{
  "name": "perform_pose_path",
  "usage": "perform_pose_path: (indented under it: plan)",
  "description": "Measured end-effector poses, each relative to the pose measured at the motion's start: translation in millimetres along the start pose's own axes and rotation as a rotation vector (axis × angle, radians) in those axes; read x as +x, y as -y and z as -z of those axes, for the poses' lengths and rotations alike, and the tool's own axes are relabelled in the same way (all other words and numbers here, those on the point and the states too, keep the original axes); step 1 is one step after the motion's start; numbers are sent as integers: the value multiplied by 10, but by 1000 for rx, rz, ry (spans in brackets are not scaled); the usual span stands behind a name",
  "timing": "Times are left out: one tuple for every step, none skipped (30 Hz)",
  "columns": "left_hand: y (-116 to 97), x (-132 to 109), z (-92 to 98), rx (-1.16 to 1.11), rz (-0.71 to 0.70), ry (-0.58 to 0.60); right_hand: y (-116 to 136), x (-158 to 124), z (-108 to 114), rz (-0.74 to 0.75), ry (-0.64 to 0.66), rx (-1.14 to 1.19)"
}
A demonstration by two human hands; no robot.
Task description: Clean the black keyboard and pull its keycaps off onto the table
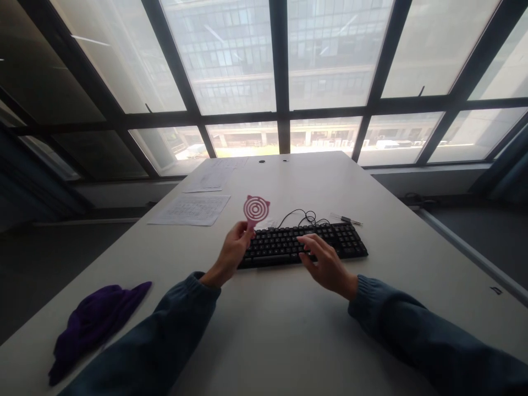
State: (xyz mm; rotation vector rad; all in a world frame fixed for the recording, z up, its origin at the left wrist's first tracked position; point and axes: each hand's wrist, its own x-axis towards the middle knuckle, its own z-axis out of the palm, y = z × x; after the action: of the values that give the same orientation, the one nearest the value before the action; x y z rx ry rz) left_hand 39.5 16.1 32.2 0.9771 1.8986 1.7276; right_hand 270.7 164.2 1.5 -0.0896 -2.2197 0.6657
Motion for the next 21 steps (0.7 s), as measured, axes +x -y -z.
perform_pose_path:
  plan:
    - [-49, -106, -130, -67, 30, 57, 98, 47, -95, -27, 30, 6]
    - [-80, -206, -248, -140, 54, 93, 186, 91, -185, -45, 50, 12]
    - [-95, -295, -350, -200, 88, 121, 263, 127, -271, -68, 54, 18]
    - [-98, -373, -433, -262, 127, 139, 327, 154, -350, -91, 70, 27]
    - [-93, -438, -495, -337, 157, 145, 378, 169, -422, -107, 70, 30]
    - [-87, -492, -538, -399, 184, 136, 417, 173, -484, -120, 66, 26]
    - [-81, -536, -564, -438, 206, 128, 446, 169, -535, -130, 74, 27]
    - [-81, -576, -577, -452, 219, 122, 467, 157, -572, -141, 78, 31]
    - [-87, -613, -581, -433, 216, 121, 479, 141, -597, -153, 87, 39]
    - [-98, -650, -580, -380, 192, 126, 485, 124, -609, -167, 97, 53]
    - [-114, -688, -577, -297, 146, 138, 484, 106, -611, -184, 104, 68]
    - [-132, -725, -571, -196, 80, 159, 475, 89, -606, -199, 110, 88]
    - [-148, -758, -561, -87, 1, 190, 460, 73, -595, -208, 116, 112]
    - [-158, -781, -542, 20, -81, 233, 437, 57, -583, -214, 121, 136]
    - [-158, -790, -509, 116, -154, 280, 407, 42, -570, -211, 129, 164]
    - [-146, -780, -458, 194, -216, 315, 373, 28, -558, -207, 143, 192]
    - [-119, -750, -384, 255, -266, 317, 335, 16, -547, -210, 149, 208]
    - [-77, -700, -286, 307, -303, 280, 296, 8, -536, -221, 157, 216]
    - [-20, -633, -166, 355, -326, 192, 258, 4, -526, -236, 152, 213]
    - [48, -552, -28, 403, -337, 65, 223, 6, -514, -253, 135, 201]
    - [126, -465, 120, 460, -318, -61, 191, 14, -501, -271, 112, 181]
